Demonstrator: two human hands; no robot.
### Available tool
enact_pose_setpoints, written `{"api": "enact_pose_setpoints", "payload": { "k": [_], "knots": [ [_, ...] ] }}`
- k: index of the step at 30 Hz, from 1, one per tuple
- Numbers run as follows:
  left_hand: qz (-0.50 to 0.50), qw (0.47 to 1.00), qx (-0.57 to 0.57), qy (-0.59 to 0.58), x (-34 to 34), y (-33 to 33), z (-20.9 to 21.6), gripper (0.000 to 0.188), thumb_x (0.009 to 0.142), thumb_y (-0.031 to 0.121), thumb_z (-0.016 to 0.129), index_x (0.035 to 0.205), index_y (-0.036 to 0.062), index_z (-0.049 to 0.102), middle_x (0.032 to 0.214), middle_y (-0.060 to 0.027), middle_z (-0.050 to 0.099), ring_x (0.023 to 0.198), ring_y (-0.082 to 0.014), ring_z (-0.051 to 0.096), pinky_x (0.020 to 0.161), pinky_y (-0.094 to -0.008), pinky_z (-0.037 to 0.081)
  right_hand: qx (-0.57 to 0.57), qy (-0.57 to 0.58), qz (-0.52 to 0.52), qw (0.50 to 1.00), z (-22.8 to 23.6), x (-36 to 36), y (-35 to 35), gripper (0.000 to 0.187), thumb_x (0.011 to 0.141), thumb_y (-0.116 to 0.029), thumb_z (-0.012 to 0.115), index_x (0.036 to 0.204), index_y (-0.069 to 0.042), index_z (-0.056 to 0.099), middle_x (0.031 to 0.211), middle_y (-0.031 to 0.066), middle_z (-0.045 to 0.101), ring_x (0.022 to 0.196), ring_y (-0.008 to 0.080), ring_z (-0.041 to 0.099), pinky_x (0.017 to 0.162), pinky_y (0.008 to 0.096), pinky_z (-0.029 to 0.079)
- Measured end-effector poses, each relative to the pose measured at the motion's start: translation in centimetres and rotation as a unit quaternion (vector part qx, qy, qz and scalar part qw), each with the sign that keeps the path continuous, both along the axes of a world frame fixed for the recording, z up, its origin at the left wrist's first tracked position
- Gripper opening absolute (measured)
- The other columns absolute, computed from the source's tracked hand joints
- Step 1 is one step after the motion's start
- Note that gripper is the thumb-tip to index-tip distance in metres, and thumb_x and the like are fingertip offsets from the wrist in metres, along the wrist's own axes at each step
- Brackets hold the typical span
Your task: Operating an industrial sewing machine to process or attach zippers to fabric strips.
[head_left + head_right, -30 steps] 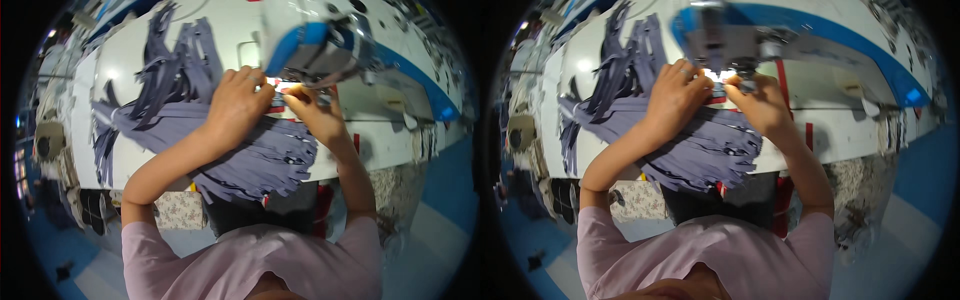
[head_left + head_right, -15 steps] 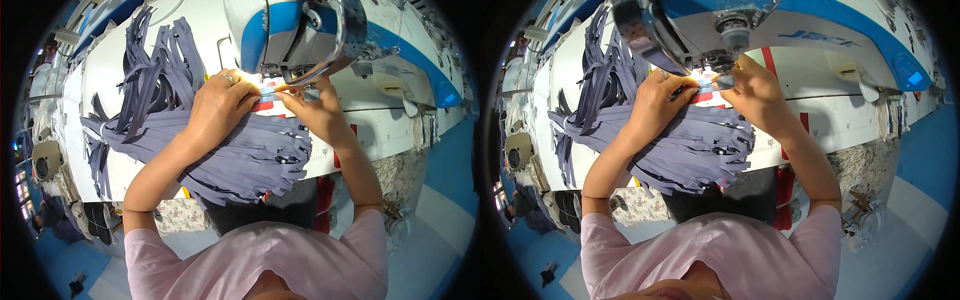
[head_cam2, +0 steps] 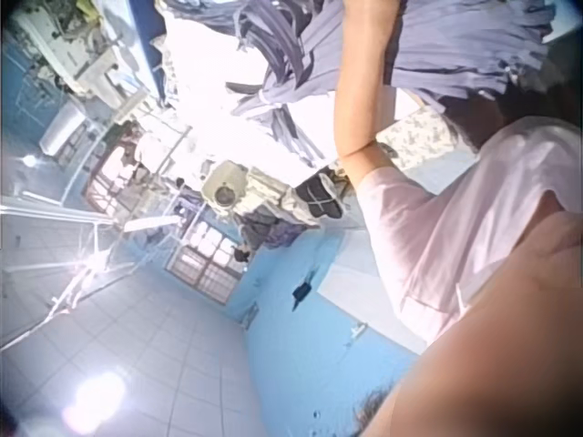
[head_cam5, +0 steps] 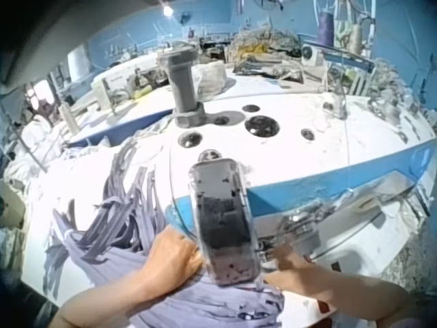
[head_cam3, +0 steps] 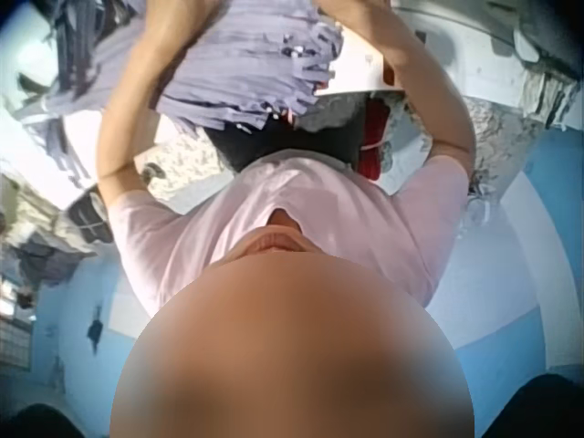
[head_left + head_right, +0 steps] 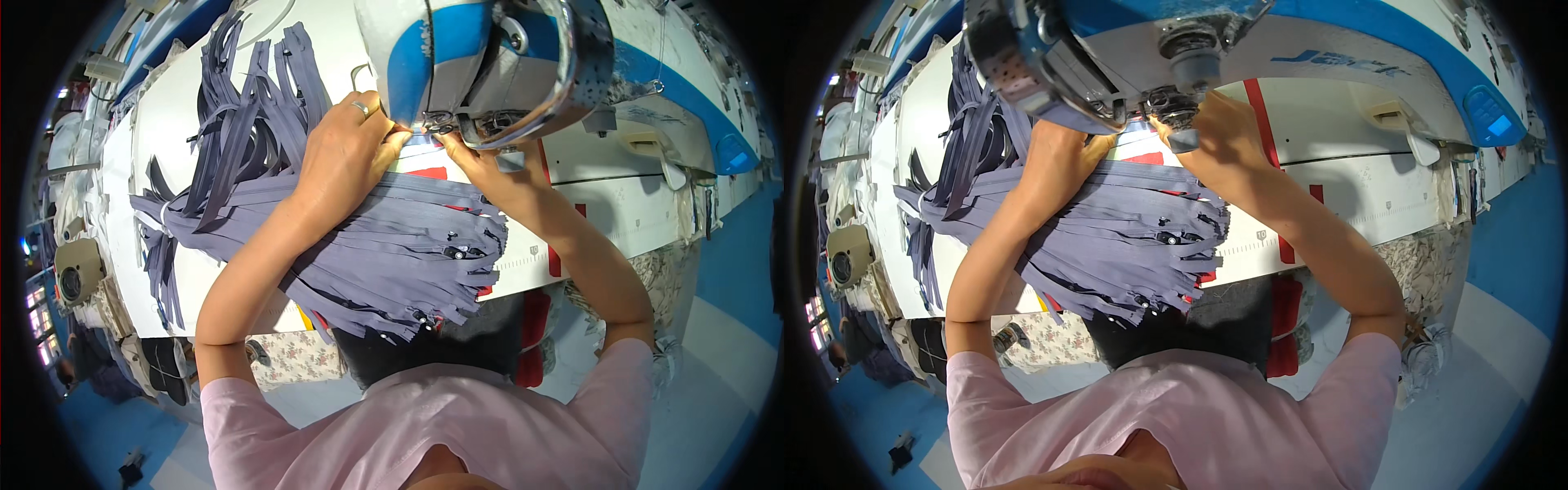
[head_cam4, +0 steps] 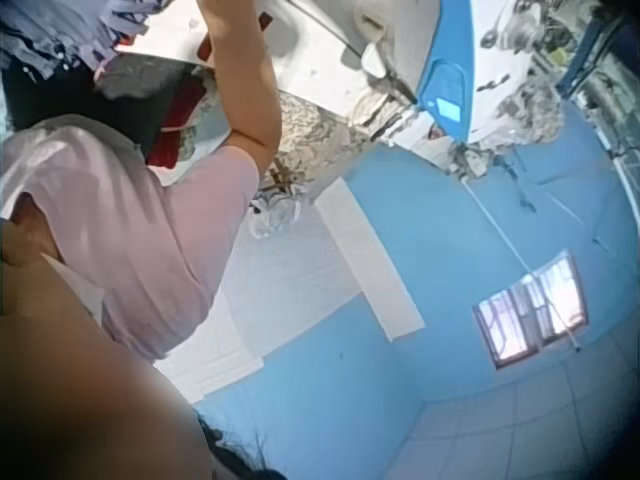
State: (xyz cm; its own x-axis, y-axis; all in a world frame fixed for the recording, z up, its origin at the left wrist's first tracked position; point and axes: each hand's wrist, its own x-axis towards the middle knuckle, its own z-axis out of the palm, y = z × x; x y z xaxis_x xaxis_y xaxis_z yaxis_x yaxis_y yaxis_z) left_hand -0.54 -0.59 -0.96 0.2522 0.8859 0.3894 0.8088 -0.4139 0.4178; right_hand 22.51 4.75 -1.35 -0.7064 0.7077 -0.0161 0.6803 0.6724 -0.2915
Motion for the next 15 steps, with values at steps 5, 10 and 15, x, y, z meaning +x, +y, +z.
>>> {"api": "enact_pose_setpoints", "payload": {
  "k": [5, 10, 15],
  "knots": [
    [0.005, 1.000, 0.000, 0.009, 0.0, 0.1, 0.0, 0.015, 0.083, 0.009, 0.075, 0.090, -0.0002, 0.066, 0.096, -0.0122, 0.063, 0.092, -0.0330, 0.062, 0.075, -0.0441, 0.052, 0.093, 0.317, 0.025, 0.943, -2.9, -0.6, 0.6, 0.026, 0.071, -0.010, 0.076, 0.097, -0.009, 0.070, 0.090, 0.0119, 0.067, 0.085, 0.0336, 0.066, 0.070, 0.0435, 0.054],
    [0.017, 1.000, -0.019, 0.000, 0.2, 0.1, 0.0, 0.018, 0.082, 0.007, 0.074, 0.097, 0.0003, 0.067, 0.103, -0.0127, 0.064, 0.095, -0.0335, 0.062, 0.080, -0.0441, 0.052, 0.124, 0.268, 0.029, 0.955, -3.7, -0.1, 0.8, 0.020, 0.074, -0.013, 0.075, 0.092, -0.008, 0.069, 0.085, 0.0127, 0.068, 0.081, 0.0343, 0.066, 0.068, 0.0444, 0.053],
    [0.011, 1.000, -0.005, 0.016, 0.2, 0.2, 0.0, 0.021, 0.081, 0.006, 0.074, 0.098, -0.0005, 0.065, 0.105, -0.0126, 0.064, 0.096, -0.0341, 0.062, 0.081, -0.0446, 0.052, 0.116, 0.244, 0.037, 0.962, -2.8, -0.1, 0.7, 0.016, 0.075, -0.015, 0.073, 0.088, -0.007, 0.069, 0.081, 0.0138, 0.068, 0.077, 0.0353, 0.066, 0.066, 0.0453, 0.052]
  ]
}}
